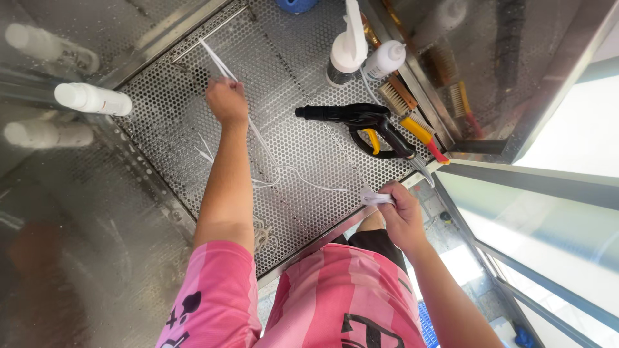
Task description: The person holds shoelaces over a sink and sprays them with a high-pressure nozzle, then wipes and stretches the laces by hand to remove dirt.
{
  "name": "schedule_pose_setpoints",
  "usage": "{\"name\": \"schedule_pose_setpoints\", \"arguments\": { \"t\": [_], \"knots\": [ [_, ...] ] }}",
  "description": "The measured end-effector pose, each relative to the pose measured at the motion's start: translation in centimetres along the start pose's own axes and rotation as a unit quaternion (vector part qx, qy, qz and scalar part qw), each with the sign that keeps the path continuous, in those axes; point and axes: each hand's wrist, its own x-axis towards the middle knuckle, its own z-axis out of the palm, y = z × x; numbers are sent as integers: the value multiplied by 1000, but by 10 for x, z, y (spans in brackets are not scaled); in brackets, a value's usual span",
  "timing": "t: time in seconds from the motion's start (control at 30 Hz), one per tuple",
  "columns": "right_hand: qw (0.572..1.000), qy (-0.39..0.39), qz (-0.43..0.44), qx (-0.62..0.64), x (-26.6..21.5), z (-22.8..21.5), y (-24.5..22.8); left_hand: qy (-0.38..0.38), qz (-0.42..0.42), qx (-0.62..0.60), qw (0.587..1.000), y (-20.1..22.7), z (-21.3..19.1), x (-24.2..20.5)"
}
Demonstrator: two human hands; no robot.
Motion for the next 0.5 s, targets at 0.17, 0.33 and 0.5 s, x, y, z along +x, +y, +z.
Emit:
{"name": "schedule_pose_setpoints", "arguments": {
  "t": [0.17, 0.33, 0.5],
  "knots": [
    [993, -55, -80, 64, 13, 1, -2, -288, -151, -98, 940, 86, -80, -44],
    [965, -143, -169, 139, 35, 29, -23, -600, 57, -46, 797, 187, -214, -127],
    [816, -213, 16, 537, 25, 63, -53, -356, 325, -208, 851, 239, -289, -136]
  ]
}}
